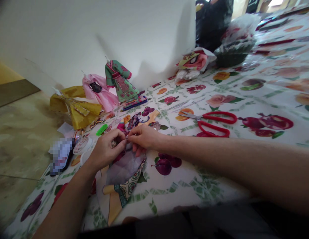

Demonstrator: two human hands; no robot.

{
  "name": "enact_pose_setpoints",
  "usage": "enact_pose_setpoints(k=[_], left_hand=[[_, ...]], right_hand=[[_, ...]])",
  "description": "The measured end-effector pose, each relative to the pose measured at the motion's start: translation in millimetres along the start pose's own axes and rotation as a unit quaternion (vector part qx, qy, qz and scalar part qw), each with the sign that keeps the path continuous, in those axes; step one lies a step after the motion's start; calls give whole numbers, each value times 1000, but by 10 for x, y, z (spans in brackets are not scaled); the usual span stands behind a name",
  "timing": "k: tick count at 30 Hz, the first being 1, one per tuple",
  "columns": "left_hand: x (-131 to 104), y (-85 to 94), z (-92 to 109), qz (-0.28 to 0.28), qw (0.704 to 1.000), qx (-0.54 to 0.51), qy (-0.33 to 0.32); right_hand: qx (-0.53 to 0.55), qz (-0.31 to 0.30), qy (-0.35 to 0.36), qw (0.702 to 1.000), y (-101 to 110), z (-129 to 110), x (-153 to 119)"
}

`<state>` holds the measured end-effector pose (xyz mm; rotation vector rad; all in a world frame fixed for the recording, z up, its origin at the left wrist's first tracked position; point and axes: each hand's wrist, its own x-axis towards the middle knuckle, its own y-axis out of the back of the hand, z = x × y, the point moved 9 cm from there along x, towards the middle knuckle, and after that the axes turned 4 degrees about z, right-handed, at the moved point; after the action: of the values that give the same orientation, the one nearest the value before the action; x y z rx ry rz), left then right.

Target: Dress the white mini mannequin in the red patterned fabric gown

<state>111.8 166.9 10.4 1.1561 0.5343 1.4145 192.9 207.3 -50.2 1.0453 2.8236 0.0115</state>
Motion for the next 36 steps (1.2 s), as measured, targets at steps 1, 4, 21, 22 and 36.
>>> enact_pose_setpoints(k=[1, 4, 21, 22, 36], left_hand=[[1, -1, -4, -1, 1000, 0, 2], [3, 1, -9, -2, 1000, -3, 6], [-5, -3, -31, -2, 1000, -10, 5], [-6, -2, -33, -1, 1000, -9, 5], [12, 18, 20, 17, 1000, 12, -3]], right_hand=[[-1, 0, 0, 1000, -1, 0, -1], [-3, 2, 0, 1000, 0, -3, -8], [0, 14, -5, 1000, 8, 7, -10], [2, 12, -4, 1000, 6, 11, -6], [0, 7, 14, 1000, 10, 48, 17]])
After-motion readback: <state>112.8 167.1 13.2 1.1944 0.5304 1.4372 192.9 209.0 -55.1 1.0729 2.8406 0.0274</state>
